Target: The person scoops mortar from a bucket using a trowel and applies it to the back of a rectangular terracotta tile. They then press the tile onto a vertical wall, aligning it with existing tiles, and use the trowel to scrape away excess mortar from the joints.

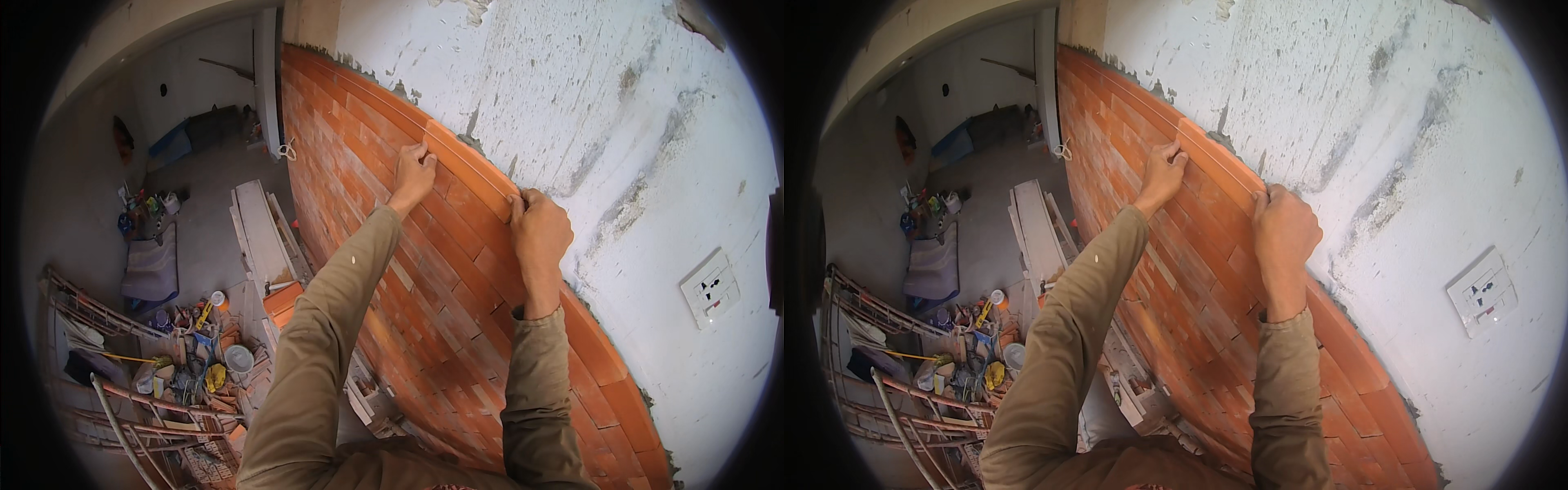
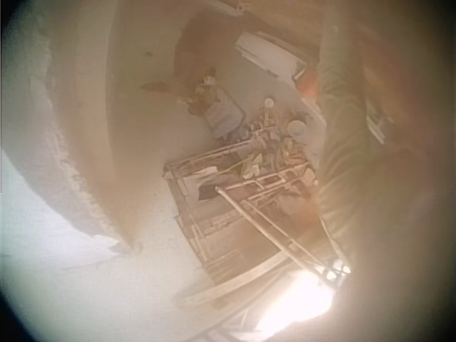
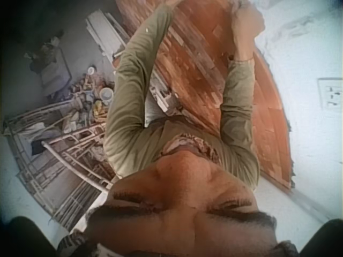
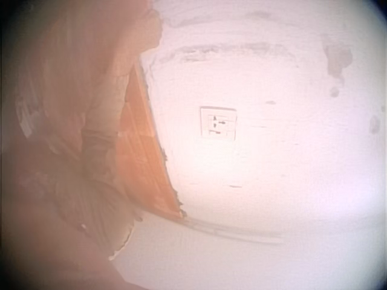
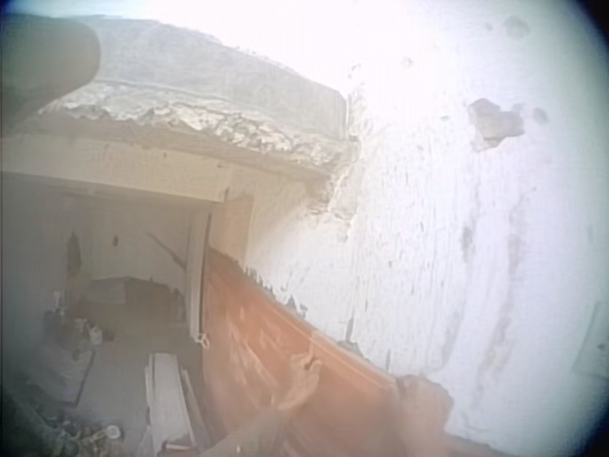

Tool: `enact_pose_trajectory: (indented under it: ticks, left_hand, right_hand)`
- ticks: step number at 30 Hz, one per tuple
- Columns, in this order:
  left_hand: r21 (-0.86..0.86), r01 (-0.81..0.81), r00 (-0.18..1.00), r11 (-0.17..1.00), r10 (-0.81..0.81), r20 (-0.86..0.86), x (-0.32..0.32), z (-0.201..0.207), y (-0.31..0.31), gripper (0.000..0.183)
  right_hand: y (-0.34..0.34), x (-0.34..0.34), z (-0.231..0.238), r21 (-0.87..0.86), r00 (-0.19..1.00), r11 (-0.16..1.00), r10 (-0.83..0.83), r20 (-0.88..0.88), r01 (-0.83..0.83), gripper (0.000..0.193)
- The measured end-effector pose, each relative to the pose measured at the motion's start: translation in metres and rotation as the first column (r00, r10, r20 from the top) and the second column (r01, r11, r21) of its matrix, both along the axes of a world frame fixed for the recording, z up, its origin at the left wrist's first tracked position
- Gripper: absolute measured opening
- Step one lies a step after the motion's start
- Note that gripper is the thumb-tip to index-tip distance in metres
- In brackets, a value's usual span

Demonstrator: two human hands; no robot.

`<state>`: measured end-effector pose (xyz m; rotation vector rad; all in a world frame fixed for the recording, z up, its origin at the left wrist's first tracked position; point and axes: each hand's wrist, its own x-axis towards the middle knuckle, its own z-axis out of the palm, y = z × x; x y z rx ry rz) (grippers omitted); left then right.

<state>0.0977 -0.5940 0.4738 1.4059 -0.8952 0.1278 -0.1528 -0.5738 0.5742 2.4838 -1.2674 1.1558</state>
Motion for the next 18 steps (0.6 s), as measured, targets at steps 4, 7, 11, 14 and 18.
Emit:
enact_pose_trajectory:
  ticks: [4, 7, 11, 14, 18]
  left_hand:
    - [0.006, -0.017, 1.0, 1.0, 0.017, -0.006, -0.006, 0.001, 0.002, 0.044]
    - [-0.004, -0.018, 1.0, 1.0, 0.018, -0.005, -0.007, 0.002, 0.003, 0.047]
    - [-0.033, -0.013, 1.0, 0.999, 0.013, 0.003, -0.012, 0.003, 0.004, 0.052]
    - [-0.048, 0.003, 1.0, 0.999, -0.004, -0.016, -0.013, 0.001, 0.002, 0.055]
    - [-0.043, 0.032, 0.999, 0.999, -0.032, -0.01, -0.006, -0.005, 0.0, 0.061]
  right_hand:
    - [-0.004, -0.002, -0.005, -0.065, 0.999, 0.997, 0.028, -0.047, -0.031, 0.025]
    - [0.001, 0.0, -0.009, -0.127, 0.994, 0.991, 0.021, -0.103, -0.034, 0.023]
    - [0.0, 0.0, -0.014, -0.21, 0.991, 0.976, 0.019, -0.133, -0.047, 0.025]
    - [-0.005, -0.002, -0.017, -0.251, 0.991, 0.966, 0.033, -0.13, -0.065, 0.025]
    - [-0.008, -0.003, -0.02, -0.288, 0.988, 0.953, 0.056, -0.147, -0.097, 0.029]
